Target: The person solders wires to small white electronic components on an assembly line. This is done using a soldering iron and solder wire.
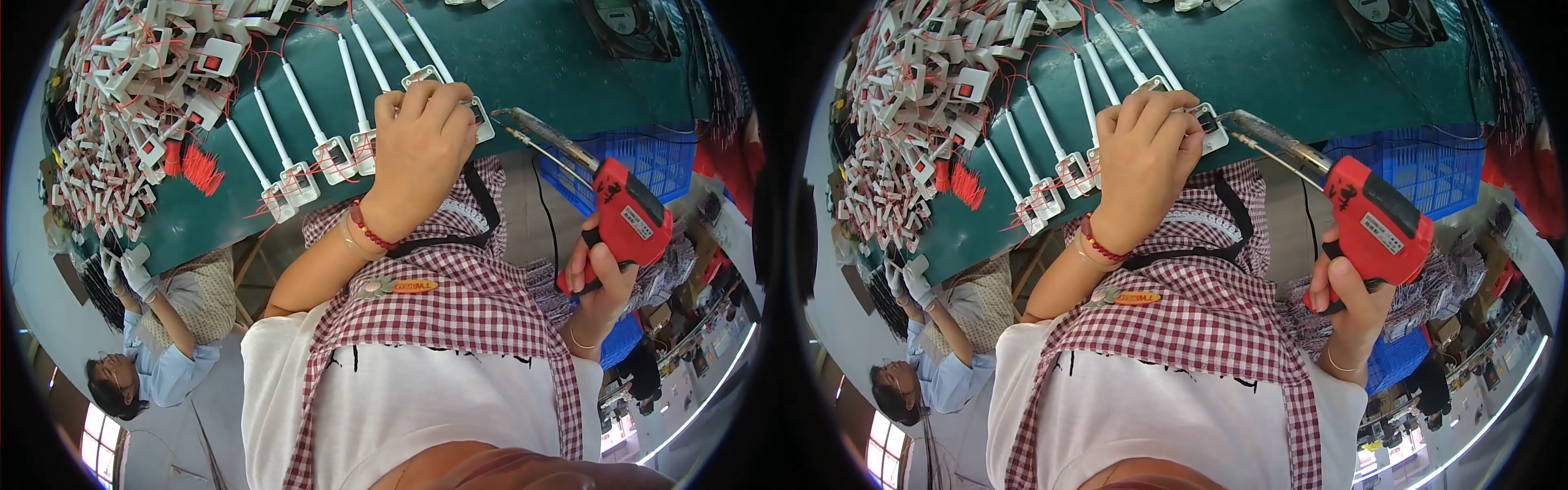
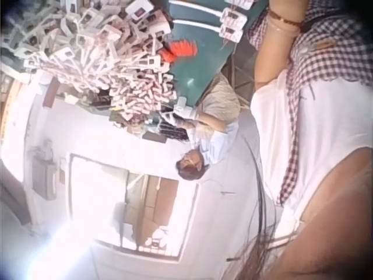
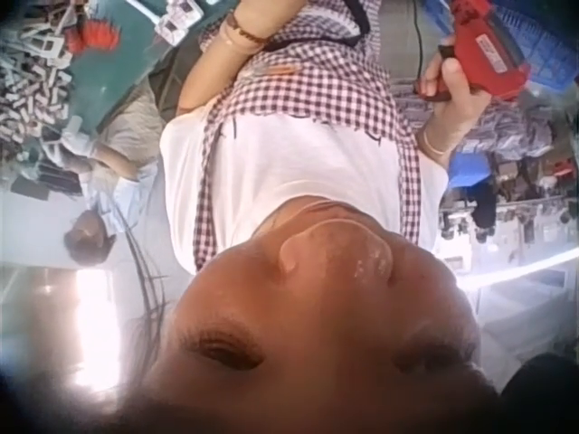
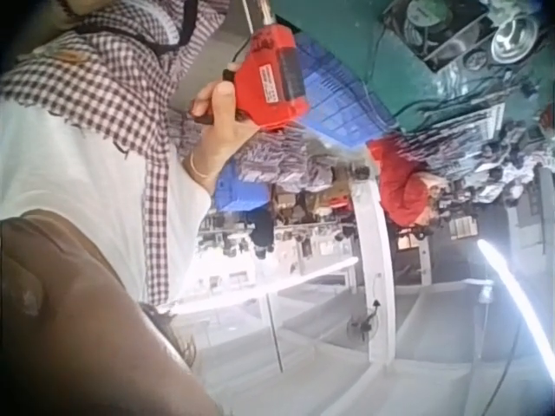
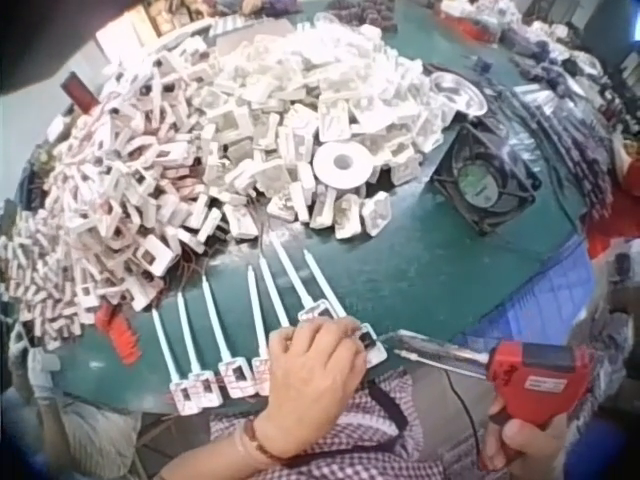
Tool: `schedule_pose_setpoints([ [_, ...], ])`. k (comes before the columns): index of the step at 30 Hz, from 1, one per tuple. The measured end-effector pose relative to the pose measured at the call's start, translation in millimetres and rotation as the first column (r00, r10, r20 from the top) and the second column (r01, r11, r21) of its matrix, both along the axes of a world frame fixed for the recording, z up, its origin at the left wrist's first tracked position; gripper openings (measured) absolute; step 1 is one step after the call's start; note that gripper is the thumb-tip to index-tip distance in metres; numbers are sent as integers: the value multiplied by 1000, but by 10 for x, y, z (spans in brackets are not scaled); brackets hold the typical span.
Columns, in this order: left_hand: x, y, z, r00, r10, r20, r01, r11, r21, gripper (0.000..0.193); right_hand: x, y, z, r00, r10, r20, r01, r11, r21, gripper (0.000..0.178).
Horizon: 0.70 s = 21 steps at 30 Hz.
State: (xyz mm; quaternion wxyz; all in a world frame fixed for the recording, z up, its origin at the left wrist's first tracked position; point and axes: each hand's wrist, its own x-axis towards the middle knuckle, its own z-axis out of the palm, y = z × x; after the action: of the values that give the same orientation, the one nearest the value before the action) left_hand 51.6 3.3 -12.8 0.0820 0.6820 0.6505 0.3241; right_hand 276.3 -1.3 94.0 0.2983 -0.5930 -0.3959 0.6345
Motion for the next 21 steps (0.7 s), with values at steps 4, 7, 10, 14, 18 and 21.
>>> schedule_pose_setpoints([
  [4, 11, -11, -11, 1000, -9, 17, 9, 1000, -22, 13, -35, -11, 55, 1000, -17, 14, 17, 1000, -19, 28],
  [7, -3, -34, -18, 998, 15, 55, -14, 1000, -22, 14, -32, -10, 61, 1000, -7, 28, 8, 1000, -26, 28],
  [10, -9, -17, -6, 999, 21, 30, -20, 1000, -6, 14, -19, -13, 55, 1000, 5, 1, -5, 1000, -18, 28],
  [14, 4, -17, -7, 1000, 22, 7, -22, 1000, -7, 14, -49, -49, 71, 999, -1, 45, 3, 999, -38, 29],
  [18, 10, -12, -35, 1000, 12, -18, -11, 999, 41, 12, -71, -65, 93, 997, -5, 80, 9, 999, -39, 30],
  [21, 5, -14, -52, 1000, 6, 21, -7, 999, 39, 11, -63, -79, 88, 997, -10, 78, 13, 999, -35, 30],
])
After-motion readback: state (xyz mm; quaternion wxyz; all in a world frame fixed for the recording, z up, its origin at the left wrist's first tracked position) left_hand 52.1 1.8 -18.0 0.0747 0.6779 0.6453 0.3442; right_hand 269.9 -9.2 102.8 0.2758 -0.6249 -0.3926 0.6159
